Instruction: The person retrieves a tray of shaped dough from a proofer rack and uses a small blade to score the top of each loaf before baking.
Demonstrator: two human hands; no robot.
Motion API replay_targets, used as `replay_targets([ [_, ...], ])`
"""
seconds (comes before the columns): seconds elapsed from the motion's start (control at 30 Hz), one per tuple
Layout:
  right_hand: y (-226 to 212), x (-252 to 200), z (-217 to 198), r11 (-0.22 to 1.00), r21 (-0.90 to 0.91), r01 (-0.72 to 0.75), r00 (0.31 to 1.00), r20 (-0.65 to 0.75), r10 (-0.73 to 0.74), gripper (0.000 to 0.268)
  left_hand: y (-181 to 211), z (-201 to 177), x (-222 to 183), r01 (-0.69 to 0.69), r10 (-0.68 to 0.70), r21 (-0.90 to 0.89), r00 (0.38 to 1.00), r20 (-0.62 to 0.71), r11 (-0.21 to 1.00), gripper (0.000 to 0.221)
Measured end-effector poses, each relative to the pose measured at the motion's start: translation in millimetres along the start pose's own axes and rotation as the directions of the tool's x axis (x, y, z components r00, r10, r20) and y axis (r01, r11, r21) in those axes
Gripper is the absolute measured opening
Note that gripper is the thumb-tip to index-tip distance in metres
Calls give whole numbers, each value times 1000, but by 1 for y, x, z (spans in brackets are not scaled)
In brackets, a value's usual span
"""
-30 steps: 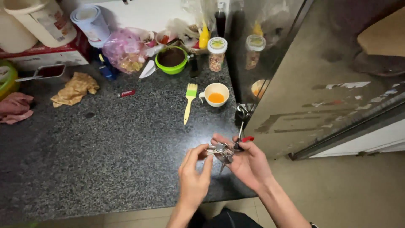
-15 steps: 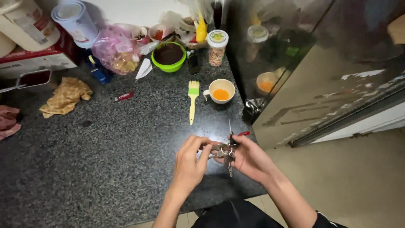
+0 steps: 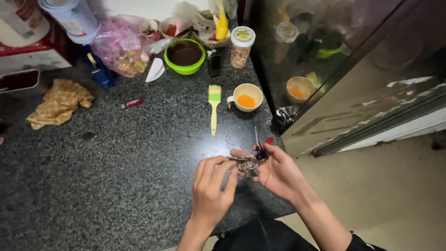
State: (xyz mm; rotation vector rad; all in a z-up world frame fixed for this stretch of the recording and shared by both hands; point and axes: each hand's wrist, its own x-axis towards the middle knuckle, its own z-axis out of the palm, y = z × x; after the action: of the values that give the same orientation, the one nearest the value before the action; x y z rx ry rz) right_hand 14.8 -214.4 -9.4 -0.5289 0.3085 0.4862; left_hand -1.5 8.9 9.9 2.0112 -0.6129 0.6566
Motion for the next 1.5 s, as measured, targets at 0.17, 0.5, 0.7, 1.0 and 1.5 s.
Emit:
replay_targets([
  [0.17, 3, 11, -30, 994, -114, 1, 999, -35, -5, 31, 19, 7, 21, 45, -44, 21, 999, -13, 999, 14],
  [0.5, -35, -14, -9, 996, -69, 61, 997, 47, -57, 33, -2, 38, 7, 436, -421, -235, 900, 115, 868, 30],
  [0.7, -45, -13, -8, 999, -14, 29, 999, -39, -30, 38, 5, 48, -3, 631, -588, -342, 775, 233, 696, 36],
  [1.0, -45, -9, -15, 993, 85, -80, 994, 86, 72, 43, 4, 53, 3, 603, -589, -347, 793, 160, 718, 10],
  [1.5, -51, -11, -13, 995, 80, -58, 976, 214, 40, 37, 20, 43, 18, 407, -382, -297, 913, 141, 864, 17],
])
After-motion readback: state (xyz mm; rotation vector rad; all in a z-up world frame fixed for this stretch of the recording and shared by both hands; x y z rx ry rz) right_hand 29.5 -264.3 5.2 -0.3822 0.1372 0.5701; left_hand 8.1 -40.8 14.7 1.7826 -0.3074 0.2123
